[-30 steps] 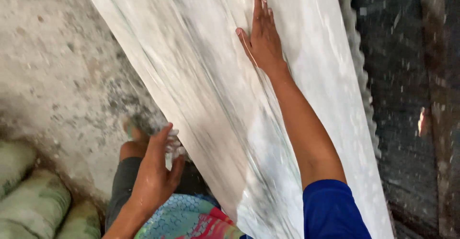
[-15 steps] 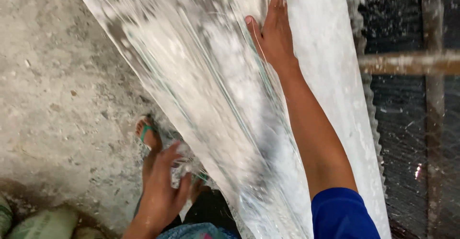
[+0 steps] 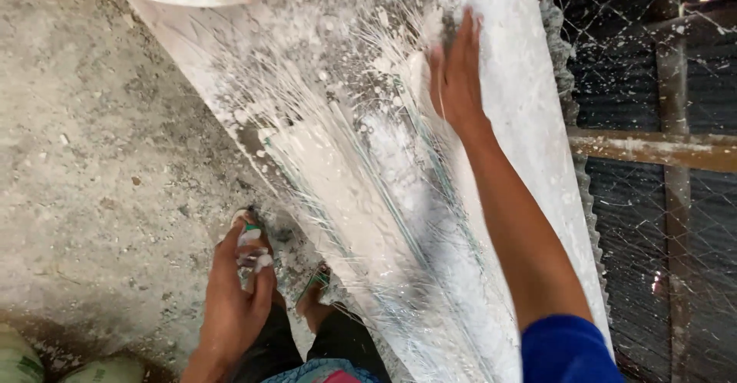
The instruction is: Mixing plaster in a bucket and using a cup to pour it onto a long mold, then spreading it by hand to create architectural cornices.
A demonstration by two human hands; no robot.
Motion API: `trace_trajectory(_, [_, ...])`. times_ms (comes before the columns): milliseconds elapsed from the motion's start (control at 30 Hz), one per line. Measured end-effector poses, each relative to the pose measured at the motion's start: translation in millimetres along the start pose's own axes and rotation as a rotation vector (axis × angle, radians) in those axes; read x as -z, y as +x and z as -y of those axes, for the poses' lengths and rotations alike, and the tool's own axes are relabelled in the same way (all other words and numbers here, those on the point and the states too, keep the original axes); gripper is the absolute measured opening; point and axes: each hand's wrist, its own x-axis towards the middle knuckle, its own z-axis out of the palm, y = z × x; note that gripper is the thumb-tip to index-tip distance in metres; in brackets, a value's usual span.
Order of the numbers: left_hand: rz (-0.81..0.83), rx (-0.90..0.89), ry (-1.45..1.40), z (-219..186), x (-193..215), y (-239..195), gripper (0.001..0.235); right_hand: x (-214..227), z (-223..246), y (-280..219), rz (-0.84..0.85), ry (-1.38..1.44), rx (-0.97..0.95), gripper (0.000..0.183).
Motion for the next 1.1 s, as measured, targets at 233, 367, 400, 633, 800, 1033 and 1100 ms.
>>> trace_trajectory(233, [0.056, -0.187, 0.054, 27.8, -2.3, 6.2, 0.069, 1.7, 15.0, -38.5, 0.346, -0.502, 0.26, 0.093])
trace_trajectory(367, [0.07, -0.204, 0.096, 22.9, -4.1, 2.9, 0.068, -4.3, 11.9, -21.6, 0.322, -0.505, 0.224, 0.088])
trace_trajectory(400, [0.074, -0.208, 0.098, 20.4, -3.3, 2.3, 0.068, -4.6, 13.6, -15.8, 0.296, -0.437, 0.154, 0.088])
trace_trajectory(633, [0.067, -0.184, 0.091, 22.1, -2.3, -1.5, 0.069, 2.6, -2.3, -16.6, 0.235, -0.275, 0.281, 0.081])
trace_trajectory(800, [0.058, -0.133, 0.091, 12.5, 2.4, -2.5, 0.069, 26.1, 110.6, -31.8, 0.353, -0.283, -0.109, 0.087])
trace_trajectory(1033, [0.025, -0.083, 0.057, 3.4, 7.1, -12.8, 0.068, -72.2, 149.0, -101.5, 0.564, -0.442, 0.514, 0.09])
trace_trajectory(1100, [-0.01, -0.213, 0.066, 7.0, 7.4, -18.4, 0.067, -73.8, 163.4, -88.9, 0.457, -0.434, 0.438, 0.087])
